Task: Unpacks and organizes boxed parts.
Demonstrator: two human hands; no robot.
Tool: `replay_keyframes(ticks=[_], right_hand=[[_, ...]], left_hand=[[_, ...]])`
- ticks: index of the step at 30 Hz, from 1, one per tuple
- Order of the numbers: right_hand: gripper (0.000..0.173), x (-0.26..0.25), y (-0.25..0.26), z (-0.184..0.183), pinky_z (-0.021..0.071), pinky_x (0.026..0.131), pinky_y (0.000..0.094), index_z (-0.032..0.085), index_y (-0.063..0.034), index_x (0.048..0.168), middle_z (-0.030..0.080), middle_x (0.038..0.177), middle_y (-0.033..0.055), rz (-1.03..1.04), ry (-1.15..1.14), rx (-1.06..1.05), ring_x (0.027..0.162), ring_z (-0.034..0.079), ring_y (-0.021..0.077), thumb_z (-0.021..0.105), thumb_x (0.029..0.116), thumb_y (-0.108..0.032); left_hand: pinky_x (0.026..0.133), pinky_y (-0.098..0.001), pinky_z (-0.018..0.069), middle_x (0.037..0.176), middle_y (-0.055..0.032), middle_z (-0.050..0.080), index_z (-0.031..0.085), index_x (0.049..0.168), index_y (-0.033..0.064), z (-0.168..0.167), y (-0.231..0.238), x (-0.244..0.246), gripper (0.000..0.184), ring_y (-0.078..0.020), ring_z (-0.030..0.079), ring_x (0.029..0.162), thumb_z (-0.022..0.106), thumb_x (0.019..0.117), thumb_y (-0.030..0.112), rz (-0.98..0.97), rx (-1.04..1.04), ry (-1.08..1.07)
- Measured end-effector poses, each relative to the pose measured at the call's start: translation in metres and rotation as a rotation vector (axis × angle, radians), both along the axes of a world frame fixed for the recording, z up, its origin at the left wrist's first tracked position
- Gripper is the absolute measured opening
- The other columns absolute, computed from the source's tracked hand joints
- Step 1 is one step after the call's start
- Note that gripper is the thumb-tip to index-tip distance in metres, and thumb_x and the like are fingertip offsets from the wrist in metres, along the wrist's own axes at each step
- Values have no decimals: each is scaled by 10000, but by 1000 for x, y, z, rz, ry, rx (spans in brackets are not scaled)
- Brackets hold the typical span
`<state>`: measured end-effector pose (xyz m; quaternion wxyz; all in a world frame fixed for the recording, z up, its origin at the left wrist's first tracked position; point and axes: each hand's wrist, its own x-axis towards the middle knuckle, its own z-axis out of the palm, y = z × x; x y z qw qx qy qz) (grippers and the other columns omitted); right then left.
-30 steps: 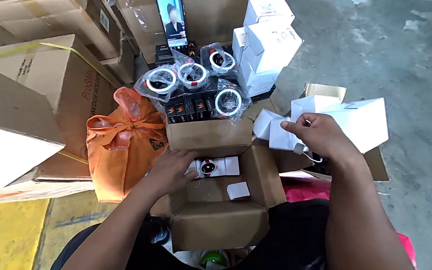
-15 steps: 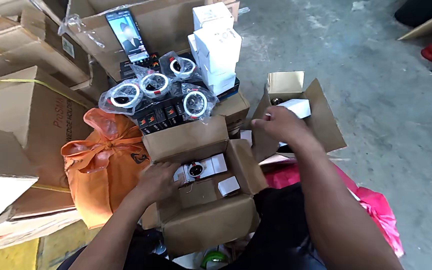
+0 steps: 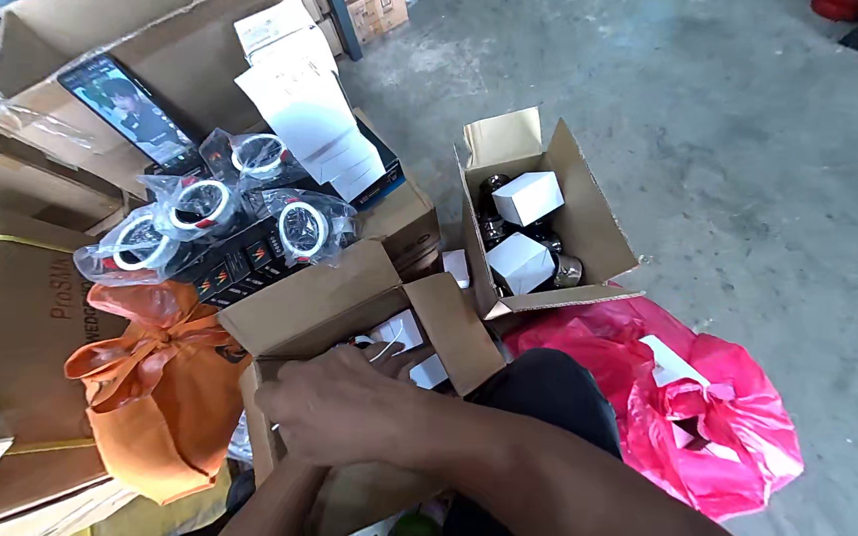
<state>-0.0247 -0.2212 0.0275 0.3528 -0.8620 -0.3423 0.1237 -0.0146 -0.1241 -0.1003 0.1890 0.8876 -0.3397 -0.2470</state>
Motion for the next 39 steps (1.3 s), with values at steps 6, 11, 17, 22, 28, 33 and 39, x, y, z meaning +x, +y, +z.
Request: replay_keyframes(ticks=[6, 11, 17, 22, 28, 33, 39], right_hand=[[191, 18, 1, 0, 535, 688, 527, 667, -97, 1135, 691, 1028, 113, -29, 55, 17, 912, 687, 307, 599, 963, -143], [240, 42, -4, -4, 536, 791, 557, 657, -91, 1174, 698, 1076, 125, -68, 140, -36, 1011, 685, 313, 569, 999, -229], [284, 63, -15, -6, 529, 823, 582, 651, -84, 1187, 703, 1078, 150, -238, 209, -186, 1030, 686, 339, 552, 1023, -293], [265, 54, -12, -15, 530, 856, 577, 639, -95, 1217, 698, 1061, 150, -156, 319, -203, 1021, 681, 327, 493, 1040, -228], [347, 24, 11, -27, 558, 637, 266, 620, -62, 1304, 692, 980, 39, -130, 729, 439, 741, 658, 105, 380, 1105, -214], [465, 15, 2, -49, 560, 936, 510, 518, -147, 1470, 630, 1328, 86, -344, 276, 12, 1124, 659, 229, 526, 1057, -363], [564, 15, -10, -81, 493, 951, 652, 514, -62, 1447, 594, 1344, 230, -166, 333, -718, 1204, 599, 447, 636, 1002, -386]], left_hand=[[1168, -607, 341, 1446, -130, 602, 694, 1295, 153, -41, -85, 1, 413, -372, 479, 1416, 593, 989, 412, -188, -94, -287], [1133, -684, 304, 1236, -209, 682, 652, 1290, 81, -62, -123, 6, 416, -431, 574, 1260, 579, 999, 369, -309, 170, -33], [1108, -549, 442, 1334, -93, 672, 715, 1240, 142, -51, -50, -5, 361, -315, 569, 1317, 627, 982, 379, -219, -206, -192], [901, -542, 563, 978, -91, 747, 737, 1001, 103, 19, 52, -10, 389, -266, 719, 990, 610, 995, 471, 46, -106, -210], [880, -390, 586, 1027, -23, 718, 666, 1185, 108, 30, 115, -29, 367, -108, 690, 944, 685, 975, 409, 388, -466, 261], [835, -611, 544, 948, -143, 714, 655, 1137, 65, 31, 143, -21, 259, -339, 701, 927, 587, 1001, 275, 320, 27, 23], [881, -647, 489, 1059, -212, 706, 657, 1146, 34, 8, 175, -20, 258, -433, 668, 1048, 646, 953, 205, 258, 322, 76]])
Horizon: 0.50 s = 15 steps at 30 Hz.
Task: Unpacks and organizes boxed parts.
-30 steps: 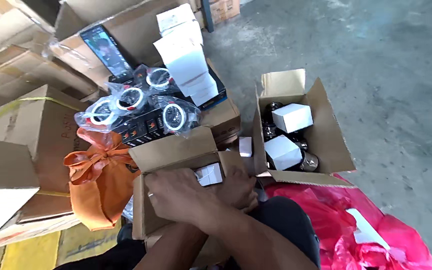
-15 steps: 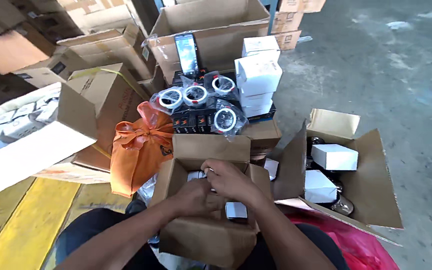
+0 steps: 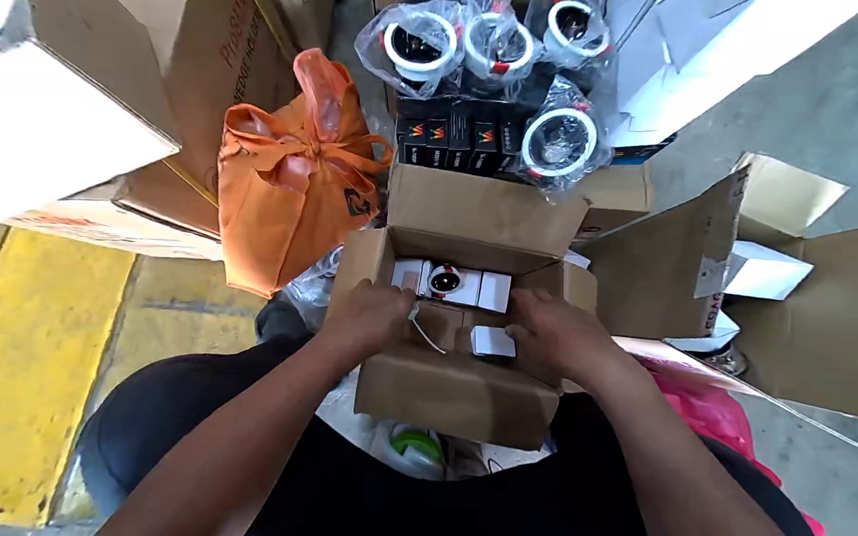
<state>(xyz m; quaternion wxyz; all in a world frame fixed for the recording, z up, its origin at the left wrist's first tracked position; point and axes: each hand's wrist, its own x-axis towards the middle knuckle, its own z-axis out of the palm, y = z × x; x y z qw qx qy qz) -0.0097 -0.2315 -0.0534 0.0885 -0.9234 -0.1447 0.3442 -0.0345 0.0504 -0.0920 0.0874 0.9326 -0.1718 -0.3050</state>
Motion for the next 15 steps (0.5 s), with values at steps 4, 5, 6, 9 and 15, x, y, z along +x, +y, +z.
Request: replay_keyframes(ticks=[4, 5, 6, 9, 15], right_hand=[[634, 2, 21, -16, 476, 987, 643, 486, -92, 1489, 583, 1387, 202, 49, 199, -18, 1243, 582, 421, 695, 956, -365], [676, 3, 26, -22, 483, 1001, 619, 481, -116, 1495, 591, 1387, 173, 71, 221, 54, 1245, 590, 384, 731, 925, -380], [739, 4, 33, -27, 483, 1037, 584, 459, -139, 1518, 598, 1400, 137, 80, 261, 138, 1264, 592, 335, 766, 896, -395], [810, 1, 57, -36, 487, 1048, 548, 365, -155, 1585, 629, 1348, 124, 69, 376, 324, 1222, 616, 297, 773, 906, -320], [454, -10, 80, -47, 526, 835, 637, 474, -103, 1473, 693, 1056, 217, 234, 302, 63, 1004, 679, 425, 522, 1034, -206]], left_hand=[[840, -680, 503, 1024, -238, 704, 637, 1153, 17, -16, -5, -9, 253, -464, 681, 998, 594, 974, 191, 38, -94, 137], [848, -679, 505, 1021, -234, 705, 632, 1172, 23, -19, -6, -9, 273, -460, 683, 999, 582, 992, 221, 62, -118, 161], [843, -676, 506, 1013, -228, 706, 629, 1172, 27, -22, -7, -9, 289, -453, 685, 993, 570, 1006, 257, 80, -140, 179], [811, -678, 511, 994, -225, 706, 633, 1147, 26, -27, -11, -9, 319, -444, 690, 972, 555, 1024, 310, 119, -220, 194], [868, -668, 499, 1060, -218, 697, 603, 1236, 32, -34, -23, -5, 356, -431, 673, 1036, 563, 1026, 317, 103, -230, 371]])
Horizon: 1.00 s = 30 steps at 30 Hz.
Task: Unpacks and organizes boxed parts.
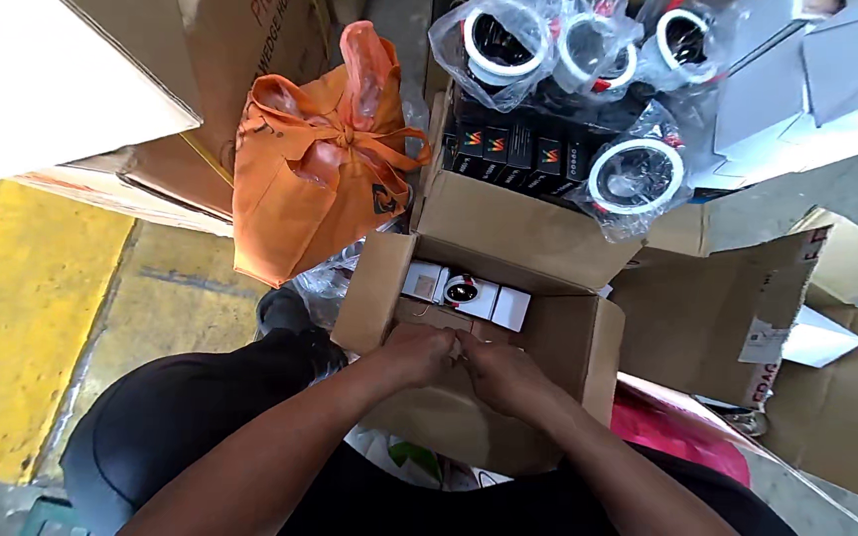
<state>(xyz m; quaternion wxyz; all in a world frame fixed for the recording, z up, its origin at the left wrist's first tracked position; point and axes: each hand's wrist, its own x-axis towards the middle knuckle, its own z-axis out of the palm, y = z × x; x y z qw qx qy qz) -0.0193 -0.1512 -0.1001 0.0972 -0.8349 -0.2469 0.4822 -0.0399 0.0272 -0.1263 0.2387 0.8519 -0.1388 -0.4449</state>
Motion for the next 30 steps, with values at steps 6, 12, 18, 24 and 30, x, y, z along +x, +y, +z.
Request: replay_keyframes(ticks=[6, 12, 18, 24, 30], right_hand=[[363, 22, -25, 13, 506, 785, 694, 609, -77, 1279, 675, 1115, 254, 97, 3, -182, 1038, 657, 484, 636, 921, -127], [402, 41, -50, 39, 535, 767, 641, 591, -82, 1342, 655, 1197, 222, -14, -201, -124, 1023, 672, 446, 611, 941, -87], [381, 43, -64, 71, 533, 767, 627, 602, -118, 1325, 695, 1087, 177, -119, -285, -4, 999, 681, 400, 604, 945, -97], [244, 47, -100, 114, 552, 604, 542, 651, -169, 1248, 685, 844, 75, -468, -674, 326, 711, 674, 274, 598, 1010, -165], [291, 61, -122, 129, 579, 738, 514, 675, -146, 1298, 700, 1069, 68, -613, -820, 544, 856, 686, 226, 589, 1021, -133]], left_hand=[[1028, -685, 418, 1287, -220, 653, 625, 1290, 46, -26, -1, 0, 458, -435, 594, 1237, 630, 985, 388, -137, 89, -17], [983, -710, 430, 1228, -237, 669, 653, 1247, 46, -33, -9, 10, 449, -465, 604, 1195, 602, 995, 414, -223, 169, 9], [999, -684, 446, 1242, -221, 667, 627, 1318, 75, -5, -24, 39, 473, -451, 606, 1204, 613, 997, 421, -202, 119, -200], [964, -590, 518, 1176, -142, 708, 687, 1260, 105, 17, -36, 54, 435, -338, 667, 1137, 574, 1004, 438, -47, 52, -496], [896, -580, 554, 1238, -220, 637, 580, 1369, 30, 57, -69, 114, 658, -389, 647, 1105, 734, 904, 469, 369, -112, -1054]])
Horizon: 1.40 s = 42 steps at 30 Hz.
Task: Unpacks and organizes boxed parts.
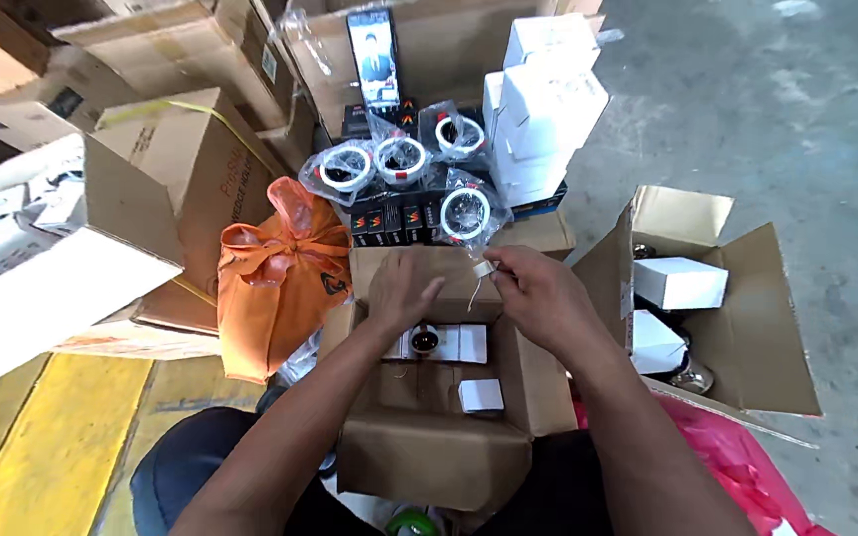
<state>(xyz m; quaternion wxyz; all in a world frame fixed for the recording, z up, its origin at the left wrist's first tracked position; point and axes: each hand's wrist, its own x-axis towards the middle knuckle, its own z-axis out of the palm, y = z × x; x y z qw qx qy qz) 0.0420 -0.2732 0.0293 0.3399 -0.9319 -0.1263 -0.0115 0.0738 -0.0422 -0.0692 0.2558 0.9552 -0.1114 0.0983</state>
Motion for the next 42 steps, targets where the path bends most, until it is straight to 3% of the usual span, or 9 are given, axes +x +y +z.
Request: replay_keyframes(ticks=[2, 4, 8, 18, 23, 30, 37, 40, 42], right_hand=[[322, 6, -2, -3, 577, 717, 518, 651, -157, 1332, 707, 976, 54, -1, 40, 15, 805, 682, 222, 616, 1012, -147], [264, 10, -4, -4, 564, 680, 530, 679, -156, 1263, 709, 893, 49, -23, 44, 32, 754, 677, 228, 630, 1004, -156], [146, 6, -7, -2, 576, 698, 446, 731, -171, 1116, 707, 972, -3, 5, -88, 181, 794, 672, 143, 634, 1008, -182], [209, -24, 39, -14, 520, 642, 469, 702, -97, 839, 602, 797, 59, 200, -230, -38, 765, 623, 256, 724, 933, -283], [568, -32, 40, -4, 502, 989, 582, 542, -63, 1422, 539, 1423, 174, 180, -103, 87, 1257, 566, 362, 732, 916, -238], [1477, -53, 56, -58, 633, 816, 465, -21, -321, 1636, 550, 1428, 110, 200, 773, 272, 1031, 710, 246, 1007, 577, -362], [443, -39, 86, -56, 605, 680, 406, 538, -164, 1353, 699, 995, 35, 153, 444, 288, 818, 692, 138, 690, 937, -163], [321, -30, 72, -42, 544, 577, 490, 589, -185, 1288, 677, 904, 75, 90, 327, 127, 721, 662, 227, 580, 1033, -378], [373, -15, 67, -31, 540, 656, 565, 607, -155, 1282, 690, 952, 110, 20, 259, 38, 813, 686, 284, 549, 1040, -433]], left_hand=[[940, -590, 526, 1314, -218, 598, 556, 1396, 39, 11, -16, 33, 675, -401, 609, 1168, 755, 899, 450, -32, 7, -138], [940, -578, 513, 1193, -179, 676, 707, 1122, 35, 22, -32, 54, 306, -379, 634, 1133, 659, 986, 304, -105, 8, -236], [714, -478, 573, 825, -107, 676, 687, 955, 31, 79, -50, 38, 236, -254, 675, 764, 559, 1040, 211, -105, -108, -233], [425, -259, 409, 629, -50, 550, 600, 858, 84, 109, -1, -83, 315, -136, 496, 480, 502, 1078, 288, -225, -542, 377], [413, -269, 409, 623, -32, 550, 598, 831, 110, 94, 37, -103, 341, -131, 496, 473, 487, 1079, 315, -174, -536, 287], [593, -271, 530, 812, 4, 640, 638, 951, 170, 56, 59, -109, 251, -87, 602, 674, 536, 1053, 376, -211, -977, 473], [861, -339, 545, 1019, -15, 661, 776, 982, 101, 58, 44, -87, 196, -135, 612, 1001, 616, 996, 213, -430, -428, 104], [888, -334, 572, 1161, -86, 658, 707, 1086, 31, 70, 54, -73, 224, -149, 642, 1045, 561, 1033, 192, -313, -544, 111], [698, -291, 558, 994, -63, 648, 645, 1097, 38, 65, 57, -62, 204, -115, 629, 818, 503, 1063, 179, -146, -588, 228]])
